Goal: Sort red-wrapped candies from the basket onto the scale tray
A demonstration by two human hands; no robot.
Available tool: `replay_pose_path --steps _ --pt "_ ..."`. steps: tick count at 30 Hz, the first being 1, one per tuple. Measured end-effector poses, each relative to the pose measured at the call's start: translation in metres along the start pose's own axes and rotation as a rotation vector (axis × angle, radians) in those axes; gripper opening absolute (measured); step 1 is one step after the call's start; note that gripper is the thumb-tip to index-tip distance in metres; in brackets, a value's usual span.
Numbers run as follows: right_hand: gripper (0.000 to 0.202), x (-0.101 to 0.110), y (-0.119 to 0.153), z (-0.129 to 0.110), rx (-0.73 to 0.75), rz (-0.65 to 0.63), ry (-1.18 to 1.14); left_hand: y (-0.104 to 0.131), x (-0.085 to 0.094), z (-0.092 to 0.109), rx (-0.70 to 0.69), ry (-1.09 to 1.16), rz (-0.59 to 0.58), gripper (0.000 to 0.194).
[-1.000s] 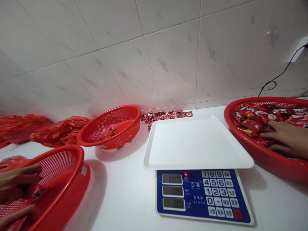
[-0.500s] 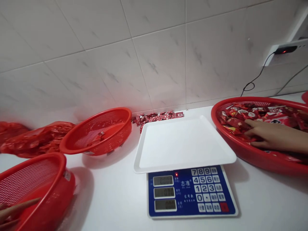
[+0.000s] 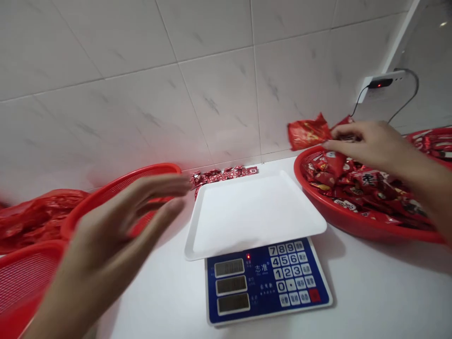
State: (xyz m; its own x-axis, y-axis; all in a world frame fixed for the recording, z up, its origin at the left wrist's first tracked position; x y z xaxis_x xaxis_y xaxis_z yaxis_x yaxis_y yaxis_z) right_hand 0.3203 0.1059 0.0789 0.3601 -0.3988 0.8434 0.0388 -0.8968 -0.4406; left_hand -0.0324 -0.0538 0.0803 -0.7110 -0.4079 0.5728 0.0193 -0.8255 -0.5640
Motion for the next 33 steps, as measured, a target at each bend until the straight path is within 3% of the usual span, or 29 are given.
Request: replay_pose_path --steps 1,3,5,8,12,15,17,20,22,27,30,33 --pt "0.013 -0.003 0.007 -0.020 0.050 0.015 -0.104 -0.015 -0.019 0.005 0.017 0.057 -0.043 0.039" --pt "0.011 -0.019 0.025 -0.061 0.219 -0.081 -0.271 -0.038 -0.062 0.008 0.063 0.207 -0.160 0.058" --pt "0.015 -0.034 0.041 -0.088 0.338 -0.113 -0.338 -0.050 -0.097 0.004 0.114 0.323 -0.286 0.055" --pt "0.024 -0.053 0.051 -0.099 0.384 -0.200 -0.414 -0.055 -0.112 -0.015 0.165 0.462 -0.267 0.050" --pt "0.015 -0.071 0.045 -0.090 0.364 -0.445 -0.577 -0.050 -0.102 -0.040 0.187 0.418 -0.286 0.045" --pt "0.012 -0.069 0.034 -0.077 0.241 -0.369 -0.618 -0.047 -0.102 -0.053 0.227 0.223 -0.428 0.041" --pt "0.014 -0.063 0.031 -0.071 0.171 -0.279 -0.654 -0.048 -0.100 -0.058 0.217 0.065 -0.457 0.038" --pt "0.016 -0.055 0.033 -0.067 0.101 -0.193 -0.760 -0.055 -0.083 -0.048 0.108 -0.071 -0.302 0.035" --pt "0.019 -0.051 0.035 -0.063 0.044 -0.154 -0.843 -0.057 -0.066 -0.036 0.060 -0.043 -0.193 0.033" --pt "0.022 -0.039 0.036 -0.047 0.021 0.022 -1.006 -0.053 -0.022 -0.023 0.081 0.040 0.093 0.026" --pt "0.022 -0.037 0.035 -0.041 -0.002 0.052 -1.005 -0.051 -0.015 -0.028 0.087 0.051 0.125 0.027" --pt "0.021 -0.036 0.035 -0.041 -0.012 0.067 -1.011 -0.052 -0.020 -0.030 0.070 0.062 0.097 0.024"
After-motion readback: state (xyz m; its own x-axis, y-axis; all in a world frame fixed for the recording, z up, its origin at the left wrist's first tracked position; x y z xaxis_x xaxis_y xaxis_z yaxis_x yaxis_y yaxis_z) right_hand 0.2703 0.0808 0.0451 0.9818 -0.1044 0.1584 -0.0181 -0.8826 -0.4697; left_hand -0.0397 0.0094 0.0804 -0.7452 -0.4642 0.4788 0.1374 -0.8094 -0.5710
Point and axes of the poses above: each hand's wrist, its own y-axis away from the middle knuckle, its own x-axis out of the back of the hand, z = x × y, the point moved 6 cm from there along -y, towards the middle knuckle, and after that the axes turned 7 degrees about y, right-handed, at the moved point
